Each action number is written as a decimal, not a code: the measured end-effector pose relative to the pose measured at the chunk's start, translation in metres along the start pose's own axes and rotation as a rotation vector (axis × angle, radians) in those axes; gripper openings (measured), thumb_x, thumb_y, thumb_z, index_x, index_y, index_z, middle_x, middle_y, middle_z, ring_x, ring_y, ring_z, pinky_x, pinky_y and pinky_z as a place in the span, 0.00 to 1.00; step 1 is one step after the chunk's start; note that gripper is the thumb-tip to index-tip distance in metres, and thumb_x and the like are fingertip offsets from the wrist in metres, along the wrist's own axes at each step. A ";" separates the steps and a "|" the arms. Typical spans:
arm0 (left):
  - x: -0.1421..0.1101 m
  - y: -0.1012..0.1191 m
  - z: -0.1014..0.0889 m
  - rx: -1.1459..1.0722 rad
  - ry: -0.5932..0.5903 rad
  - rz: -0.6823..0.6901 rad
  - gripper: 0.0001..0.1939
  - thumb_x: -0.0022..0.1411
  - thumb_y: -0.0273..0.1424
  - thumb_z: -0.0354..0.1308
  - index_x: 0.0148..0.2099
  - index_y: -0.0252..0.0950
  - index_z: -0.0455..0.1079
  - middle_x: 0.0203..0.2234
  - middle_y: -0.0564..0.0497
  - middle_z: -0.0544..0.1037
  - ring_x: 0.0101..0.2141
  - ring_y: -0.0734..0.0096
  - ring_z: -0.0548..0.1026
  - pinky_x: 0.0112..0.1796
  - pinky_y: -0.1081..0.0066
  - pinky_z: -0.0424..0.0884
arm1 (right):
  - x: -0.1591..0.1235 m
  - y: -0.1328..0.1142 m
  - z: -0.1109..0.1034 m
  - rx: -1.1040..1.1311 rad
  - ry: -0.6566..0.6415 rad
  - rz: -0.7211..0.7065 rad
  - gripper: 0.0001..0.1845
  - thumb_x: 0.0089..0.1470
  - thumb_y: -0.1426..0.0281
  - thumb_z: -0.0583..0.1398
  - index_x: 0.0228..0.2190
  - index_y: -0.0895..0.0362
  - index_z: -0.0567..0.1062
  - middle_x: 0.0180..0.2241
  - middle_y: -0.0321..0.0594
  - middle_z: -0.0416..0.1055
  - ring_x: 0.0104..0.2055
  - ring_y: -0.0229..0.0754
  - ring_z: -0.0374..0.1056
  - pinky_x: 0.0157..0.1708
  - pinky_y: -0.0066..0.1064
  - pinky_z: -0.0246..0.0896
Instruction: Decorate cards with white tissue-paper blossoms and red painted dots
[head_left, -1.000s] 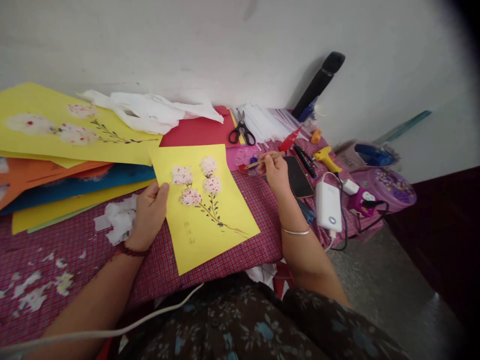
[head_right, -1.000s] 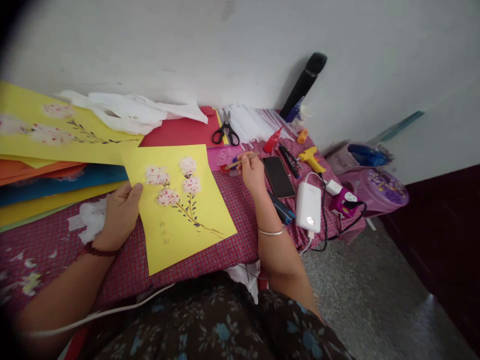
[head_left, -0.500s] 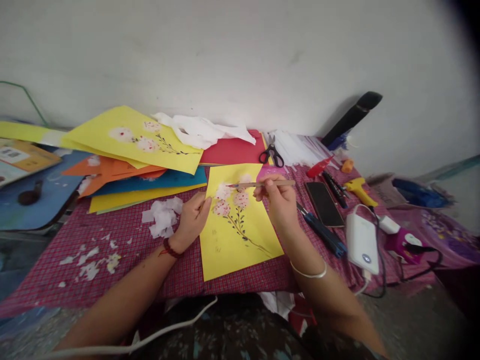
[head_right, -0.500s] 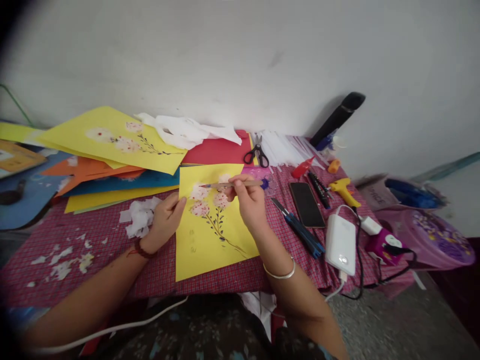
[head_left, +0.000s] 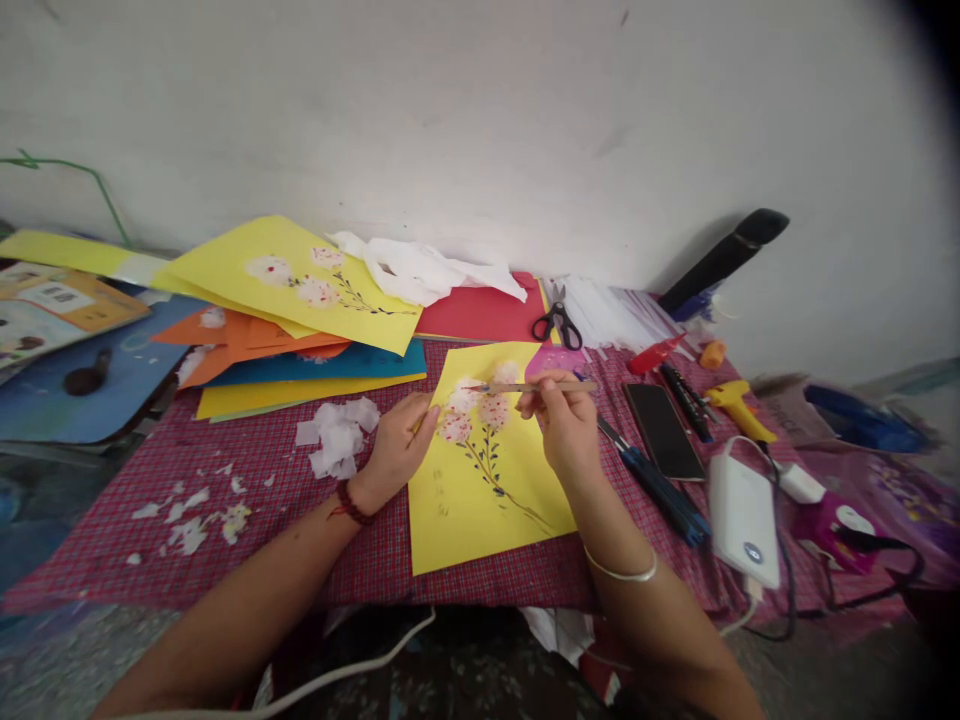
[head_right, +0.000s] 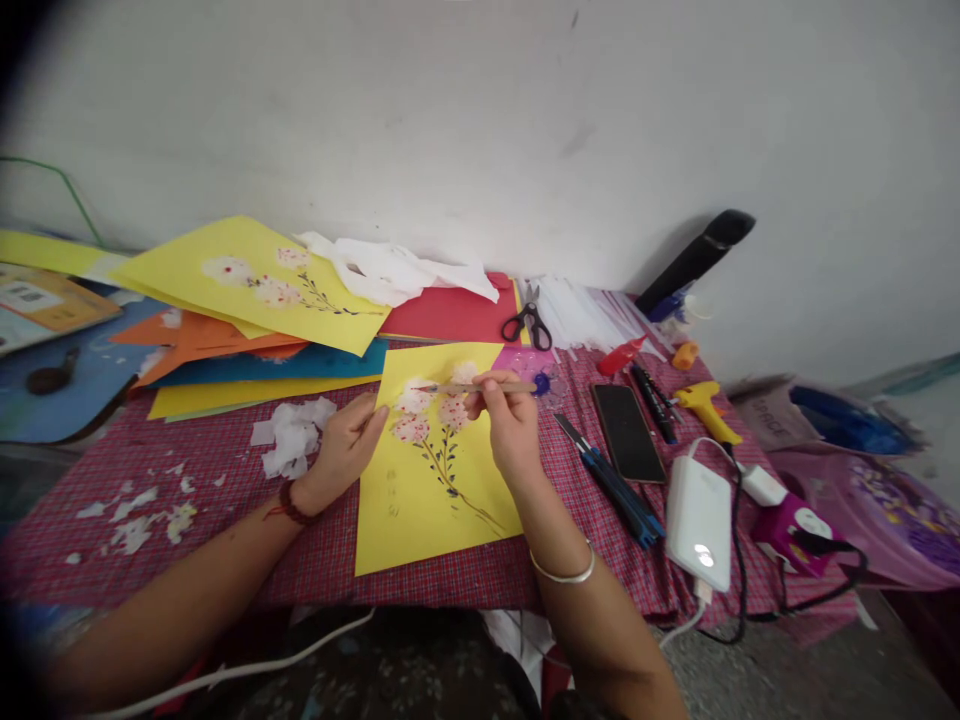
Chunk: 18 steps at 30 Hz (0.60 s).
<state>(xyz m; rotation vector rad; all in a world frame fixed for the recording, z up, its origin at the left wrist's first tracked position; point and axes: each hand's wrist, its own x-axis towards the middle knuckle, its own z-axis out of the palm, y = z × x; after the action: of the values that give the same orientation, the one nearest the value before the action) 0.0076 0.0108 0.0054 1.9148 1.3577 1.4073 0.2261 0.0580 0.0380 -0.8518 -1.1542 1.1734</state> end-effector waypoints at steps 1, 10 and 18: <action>0.000 0.000 0.000 0.004 -0.002 -0.008 0.13 0.71 0.30 0.50 0.30 0.40 0.62 0.29 0.50 0.73 0.32 0.66 0.70 0.35 0.66 0.65 | 0.000 -0.001 0.000 0.013 0.012 0.000 0.09 0.58 0.61 0.62 0.32 0.54 0.75 0.22 0.32 0.73 0.22 0.34 0.67 0.25 0.28 0.63; 0.000 -0.002 0.000 0.032 -0.013 0.019 0.12 0.72 0.30 0.49 0.32 0.39 0.65 0.31 0.49 0.75 0.34 0.66 0.71 0.35 0.67 0.65 | -0.007 -0.001 0.002 -0.093 -0.070 -0.067 0.09 0.61 0.62 0.61 0.34 0.54 0.76 0.22 0.33 0.73 0.23 0.36 0.69 0.26 0.29 0.64; 0.000 -0.001 0.000 0.062 0.000 0.055 0.13 0.72 0.29 0.49 0.31 0.38 0.62 0.29 0.51 0.72 0.32 0.69 0.70 0.34 0.68 0.65 | -0.009 -0.002 0.005 -0.074 -0.076 -0.130 0.08 0.62 0.63 0.61 0.34 0.54 0.76 0.22 0.31 0.73 0.22 0.33 0.69 0.24 0.25 0.64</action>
<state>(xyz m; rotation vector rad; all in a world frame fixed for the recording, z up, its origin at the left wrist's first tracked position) 0.0073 0.0113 0.0041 2.0062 1.3733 1.4060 0.2223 0.0482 0.0390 -0.7813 -1.3027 1.0694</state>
